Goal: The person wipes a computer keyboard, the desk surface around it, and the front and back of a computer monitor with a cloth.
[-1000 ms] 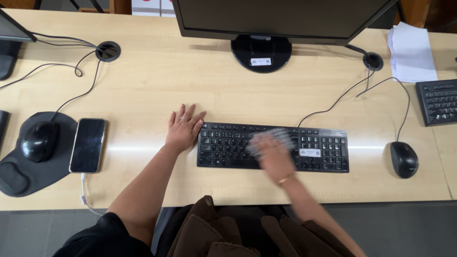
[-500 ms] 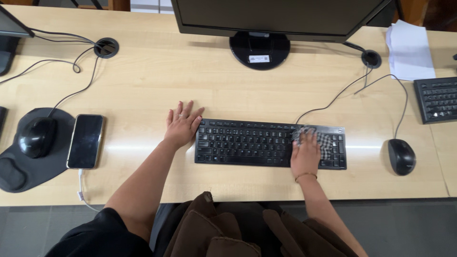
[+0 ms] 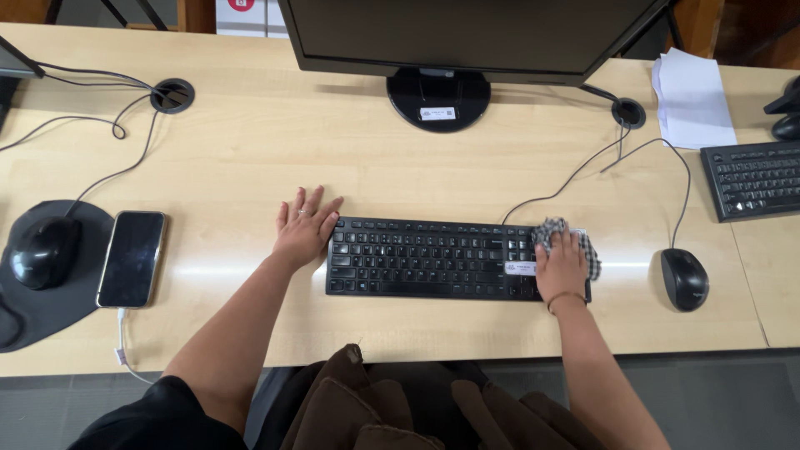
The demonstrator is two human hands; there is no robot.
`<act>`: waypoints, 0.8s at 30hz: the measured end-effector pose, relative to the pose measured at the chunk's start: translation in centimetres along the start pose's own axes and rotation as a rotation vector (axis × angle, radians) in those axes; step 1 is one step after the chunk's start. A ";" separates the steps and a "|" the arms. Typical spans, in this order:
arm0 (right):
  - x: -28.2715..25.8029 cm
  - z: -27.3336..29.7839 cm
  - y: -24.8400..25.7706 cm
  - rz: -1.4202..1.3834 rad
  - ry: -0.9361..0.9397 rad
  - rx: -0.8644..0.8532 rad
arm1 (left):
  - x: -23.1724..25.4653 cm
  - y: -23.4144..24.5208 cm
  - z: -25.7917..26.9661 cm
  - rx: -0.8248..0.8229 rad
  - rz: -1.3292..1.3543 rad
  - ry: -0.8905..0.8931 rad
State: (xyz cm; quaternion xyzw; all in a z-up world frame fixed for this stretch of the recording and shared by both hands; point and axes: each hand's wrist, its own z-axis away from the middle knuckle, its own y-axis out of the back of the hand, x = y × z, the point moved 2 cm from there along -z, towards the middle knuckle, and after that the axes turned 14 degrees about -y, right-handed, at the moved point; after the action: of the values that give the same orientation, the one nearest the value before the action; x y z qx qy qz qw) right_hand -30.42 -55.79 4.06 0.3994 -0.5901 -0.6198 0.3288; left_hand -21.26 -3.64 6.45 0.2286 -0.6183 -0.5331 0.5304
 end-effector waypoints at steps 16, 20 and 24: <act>1.6 8.0 1.1 -0.003 -0.046 0.064 | -0.1 -0.2 0.1 0.038 -0.004 -0.012; 0.0 4.1 2.1 -0.001 -0.091 0.020 | -0.1 -0.2 0.1 0.027 0.011 -0.004; 0.7 5.8 2.2 -0.045 0.029 0.103 | 0.0 0.0 0.1 0.017 -0.010 0.001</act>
State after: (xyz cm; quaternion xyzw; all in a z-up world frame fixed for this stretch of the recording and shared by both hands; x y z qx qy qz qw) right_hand -36.00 -53.91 6.12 0.4380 -0.6072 -0.5899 0.3024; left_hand -21.37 -3.60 6.49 0.2364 -0.6215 -0.5302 0.5260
